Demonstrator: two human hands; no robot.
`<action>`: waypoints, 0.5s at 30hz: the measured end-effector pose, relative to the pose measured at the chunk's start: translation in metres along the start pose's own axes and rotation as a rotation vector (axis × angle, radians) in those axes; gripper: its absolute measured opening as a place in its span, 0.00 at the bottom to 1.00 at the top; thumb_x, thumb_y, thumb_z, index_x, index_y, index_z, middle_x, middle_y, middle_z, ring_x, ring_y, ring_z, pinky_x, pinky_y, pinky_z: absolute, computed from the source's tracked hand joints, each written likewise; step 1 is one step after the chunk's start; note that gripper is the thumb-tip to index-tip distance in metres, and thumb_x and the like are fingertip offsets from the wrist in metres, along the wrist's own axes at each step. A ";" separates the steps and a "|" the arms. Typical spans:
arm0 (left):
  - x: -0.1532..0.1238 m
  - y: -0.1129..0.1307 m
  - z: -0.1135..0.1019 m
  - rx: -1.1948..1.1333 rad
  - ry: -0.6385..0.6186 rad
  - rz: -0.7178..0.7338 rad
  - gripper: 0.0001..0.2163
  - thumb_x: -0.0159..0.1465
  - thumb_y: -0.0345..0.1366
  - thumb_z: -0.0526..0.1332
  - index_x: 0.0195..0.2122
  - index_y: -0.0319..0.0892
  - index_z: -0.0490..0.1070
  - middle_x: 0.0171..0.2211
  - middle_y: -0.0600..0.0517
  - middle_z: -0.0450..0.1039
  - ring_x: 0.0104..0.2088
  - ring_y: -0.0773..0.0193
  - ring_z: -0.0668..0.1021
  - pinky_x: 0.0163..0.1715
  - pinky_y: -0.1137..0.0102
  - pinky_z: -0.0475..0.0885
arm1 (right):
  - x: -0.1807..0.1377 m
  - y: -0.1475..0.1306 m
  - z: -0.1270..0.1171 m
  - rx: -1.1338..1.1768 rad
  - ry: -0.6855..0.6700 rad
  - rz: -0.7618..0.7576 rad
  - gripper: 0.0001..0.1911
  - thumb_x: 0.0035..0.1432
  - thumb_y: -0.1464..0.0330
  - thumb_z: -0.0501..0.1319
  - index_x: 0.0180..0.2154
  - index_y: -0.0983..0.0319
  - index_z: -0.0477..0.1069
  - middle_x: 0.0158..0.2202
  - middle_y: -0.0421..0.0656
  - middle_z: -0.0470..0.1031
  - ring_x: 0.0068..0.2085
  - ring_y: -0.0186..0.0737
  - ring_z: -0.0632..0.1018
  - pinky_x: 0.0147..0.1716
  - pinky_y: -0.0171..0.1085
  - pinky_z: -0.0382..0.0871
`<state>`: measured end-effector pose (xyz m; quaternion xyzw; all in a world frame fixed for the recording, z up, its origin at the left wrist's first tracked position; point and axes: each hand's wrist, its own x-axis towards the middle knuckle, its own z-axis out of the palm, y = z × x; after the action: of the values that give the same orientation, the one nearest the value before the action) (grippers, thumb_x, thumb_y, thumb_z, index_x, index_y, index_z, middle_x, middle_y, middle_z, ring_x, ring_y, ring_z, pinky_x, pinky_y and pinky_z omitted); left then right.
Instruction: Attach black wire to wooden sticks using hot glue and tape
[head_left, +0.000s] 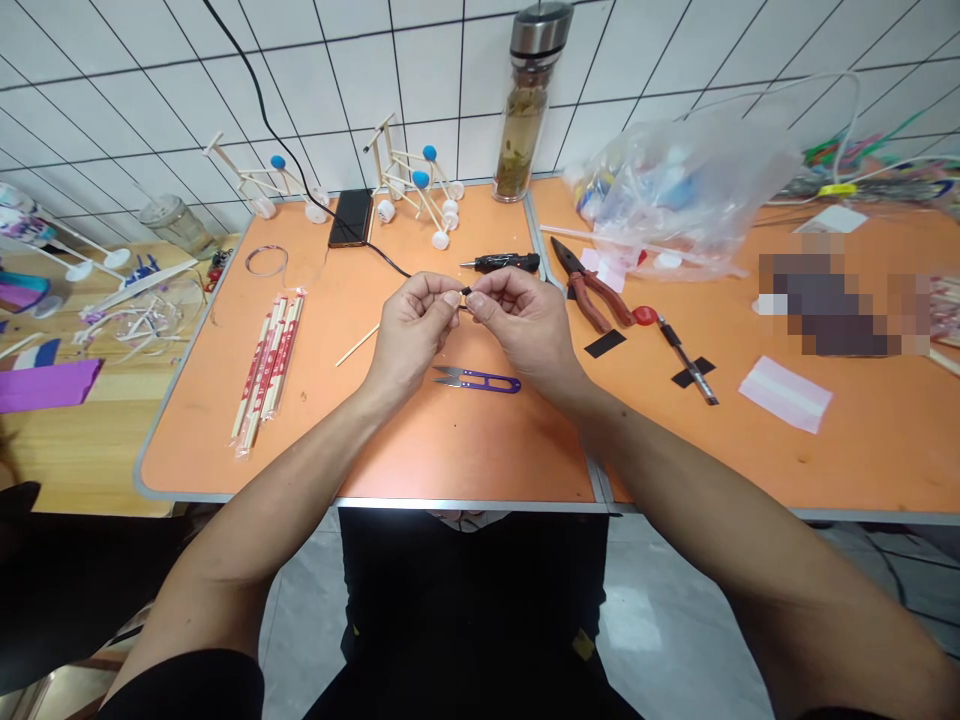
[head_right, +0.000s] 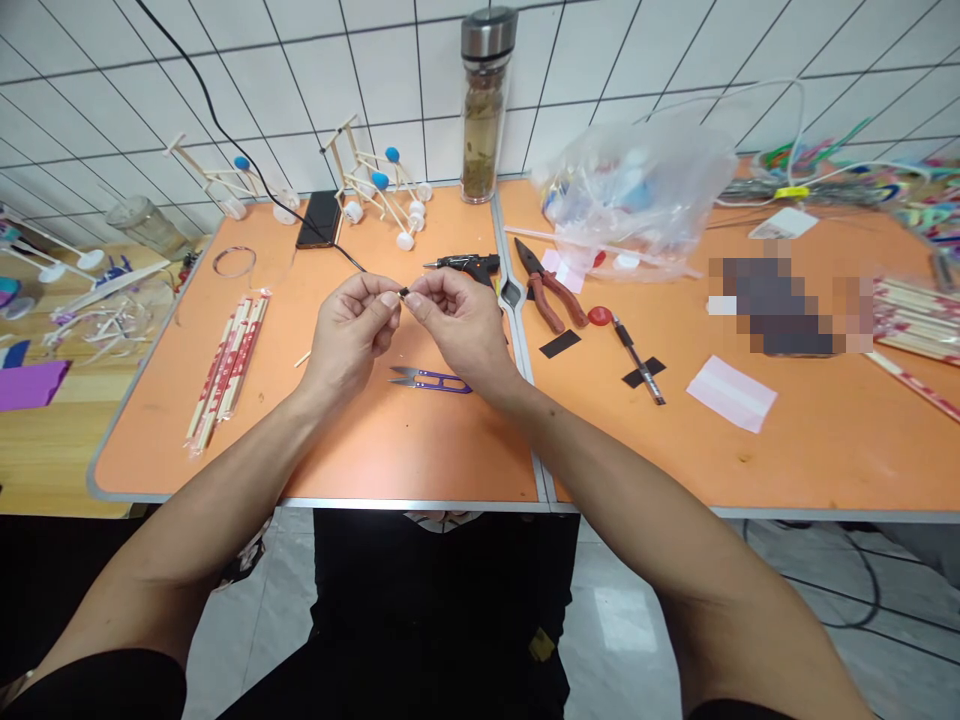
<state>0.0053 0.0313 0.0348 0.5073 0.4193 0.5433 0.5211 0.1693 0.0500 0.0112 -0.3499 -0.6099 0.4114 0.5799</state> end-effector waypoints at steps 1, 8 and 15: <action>0.000 0.001 0.000 -0.008 0.000 -0.013 0.12 0.68 0.43 0.75 0.39 0.46 0.74 0.24 0.59 0.69 0.19 0.72 0.62 0.18 0.72 0.56 | 0.000 0.000 0.000 -0.003 0.001 0.004 0.31 0.57 0.35 0.77 0.36 0.55 0.79 0.34 0.40 0.81 0.37 0.41 0.80 0.42 0.43 0.80; 0.001 0.006 0.001 -0.050 -0.012 -0.091 0.10 0.65 0.39 0.75 0.38 0.45 0.74 0.23 0.60 0.69 0.18 0.73 0.61 0.17 0.73 0.53 | 0.001 0.001 -0.001 -0.010 0.020 0.011 0.33 0.53 0.34 0.78 0.35 0.55 0.79 0.34 0.40 0.81 0.36 0.41 0.79 0.41 0.43 0.80; 0.002 0.009 -0.002 -0.064 -0.062 -0.170 0.12 0.60 0.40 0.75 0.35 0.45 0.73 0.22 0.59 0.68 0.18 0.74 0.60 0.17 0.74 0.49 | 0.000 0.004 -0.004 -0.051 0.004 -0.021 0.28 0.59 0.38 0.78 0.46 0.52 0.85 0.35 0.40 0.81 0.37 0.42 0.79 0.42 0.45 0.80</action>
<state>0.0024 0.0321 0.0432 0.4696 0.4271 0.4941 0.5941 0.1728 0.0519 0.0072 -0.3588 -0.6227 0.3891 0.5763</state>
